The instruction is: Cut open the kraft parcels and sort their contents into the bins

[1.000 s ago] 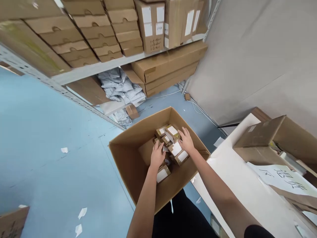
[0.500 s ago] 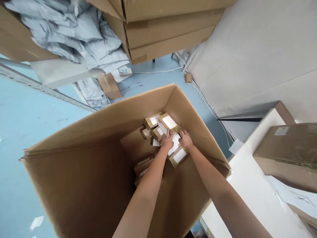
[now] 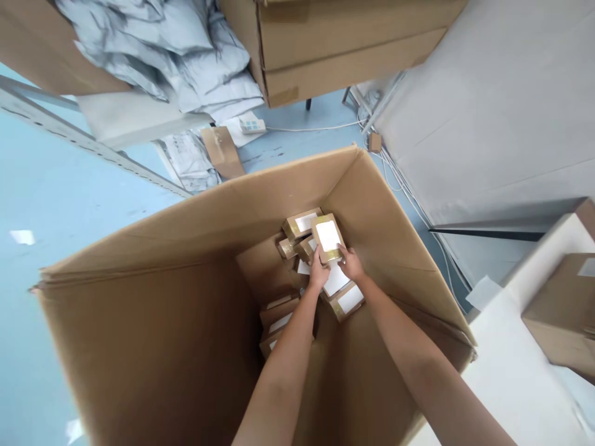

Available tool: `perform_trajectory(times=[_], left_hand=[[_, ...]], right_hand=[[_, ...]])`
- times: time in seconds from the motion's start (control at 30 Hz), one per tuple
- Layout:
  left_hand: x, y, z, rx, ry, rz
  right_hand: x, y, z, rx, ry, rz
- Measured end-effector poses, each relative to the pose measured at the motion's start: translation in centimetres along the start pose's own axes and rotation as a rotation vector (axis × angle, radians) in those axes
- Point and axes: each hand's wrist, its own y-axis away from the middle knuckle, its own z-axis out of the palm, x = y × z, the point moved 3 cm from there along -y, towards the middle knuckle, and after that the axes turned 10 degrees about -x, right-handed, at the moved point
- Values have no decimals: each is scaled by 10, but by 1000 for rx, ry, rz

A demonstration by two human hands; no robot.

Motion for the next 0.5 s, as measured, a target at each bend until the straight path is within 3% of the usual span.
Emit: perform_trajectory(times=[0.1, 0.23, 0.37, 0.5], left_hand=[[14, 19, -14, 118, 42, -26], [50, 69, -47, 136, -22, 42], [100, 132, -88, 164, -71, 154], [164, 202, -123, 205, -129, 292]], right_hand=[[-24, 27, -9, 35, 38, -5], [-68, 68, -44, 22, 90, -45], [-122, 118, -88, 119, 101, -127], [-175, 182, -137, 271, 25, -208]])
